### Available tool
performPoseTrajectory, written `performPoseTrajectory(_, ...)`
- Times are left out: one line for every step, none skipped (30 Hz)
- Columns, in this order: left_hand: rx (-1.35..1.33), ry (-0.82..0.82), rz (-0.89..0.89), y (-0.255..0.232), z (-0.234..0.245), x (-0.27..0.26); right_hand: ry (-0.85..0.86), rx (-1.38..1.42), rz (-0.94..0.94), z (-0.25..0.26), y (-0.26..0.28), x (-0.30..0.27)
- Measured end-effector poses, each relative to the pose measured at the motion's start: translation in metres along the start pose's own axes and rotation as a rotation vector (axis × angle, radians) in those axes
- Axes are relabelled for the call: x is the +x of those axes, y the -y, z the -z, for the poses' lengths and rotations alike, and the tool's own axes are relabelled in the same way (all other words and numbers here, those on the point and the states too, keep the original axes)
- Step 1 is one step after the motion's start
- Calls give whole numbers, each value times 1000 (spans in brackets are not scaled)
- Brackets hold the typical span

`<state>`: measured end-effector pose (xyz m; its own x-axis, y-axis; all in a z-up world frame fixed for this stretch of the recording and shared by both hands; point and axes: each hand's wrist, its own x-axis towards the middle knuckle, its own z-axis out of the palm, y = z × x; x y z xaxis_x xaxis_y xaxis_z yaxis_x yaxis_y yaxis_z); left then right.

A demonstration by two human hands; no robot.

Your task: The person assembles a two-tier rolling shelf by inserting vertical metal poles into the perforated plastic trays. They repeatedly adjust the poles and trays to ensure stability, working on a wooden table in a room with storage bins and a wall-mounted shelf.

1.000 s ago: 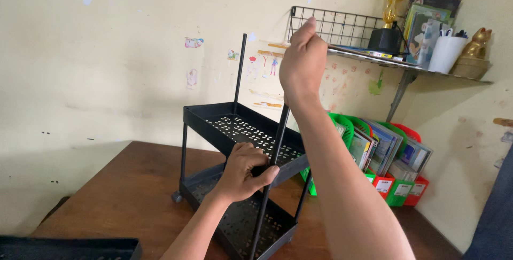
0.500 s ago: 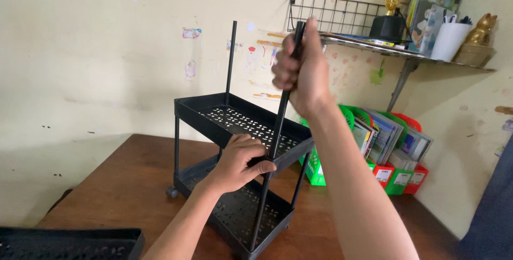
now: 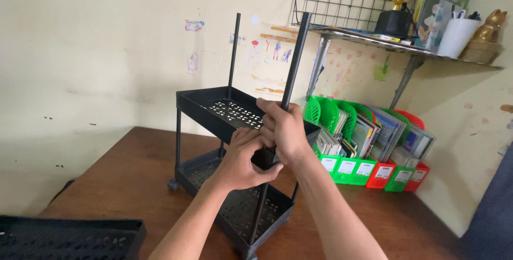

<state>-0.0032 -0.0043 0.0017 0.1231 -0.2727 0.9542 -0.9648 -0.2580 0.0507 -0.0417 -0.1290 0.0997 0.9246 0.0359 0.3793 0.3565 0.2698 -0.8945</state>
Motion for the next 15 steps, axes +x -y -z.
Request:
performPoseTrajectory(2,-19,-31,-1,-1,-1,70,50,-55,8,1,0)
performPoseTrajectory(7,-38,-51,-1,0,-4,196,126,-135,14,3,3)
performPoseTrajectory(12,-58,-72,-2,1,-7,322,203,-215,20,4,6)
performPoseTrajectory(21,-41,-60,1,2,-5,449,278,-271,23,7,10)
performPoseTrajectory(30,-24,-48,3,3,-2,422,252,-238,26,7,12)
performPoseTrajectory(39,-7,-30,3,1,-2,393,226,-212,27,5,13)
performPoseTrajectory(58,-9,-35,4,-1,-2,364,200,-185,26,0,12)
performPoseTrajectory(84,-17,-31,5,-2,-3,201,95,-86,22,-6,11)
performPoseTrajectory(109,-25,-27,5,-4,-3,39,-9,15,17,-13,9)
performPoseTrajectory(125,-27,-21,5,-6,-5,-126,-109,113,11,-20,7)
performPoseTrajectory(140,-29,-15,5,-8,-6,-230,-287,251,6,-26,6)
performPoseTrajectory(156,-31,-15,6,-8,-5,-335,-464,395,-1,-28,7)
performPoseTrajectory(141,-42,-18,7,-7,-3,-439,-642,539,-5,-30,7)
performPoseTrajectory(118,-46,-23,7,-8,-3,-437,-648,527,-7,-29,6)
performPoseTrajectory(95,-51,-27,7,-9,-3,-434,-655,515,-6,-28,6)
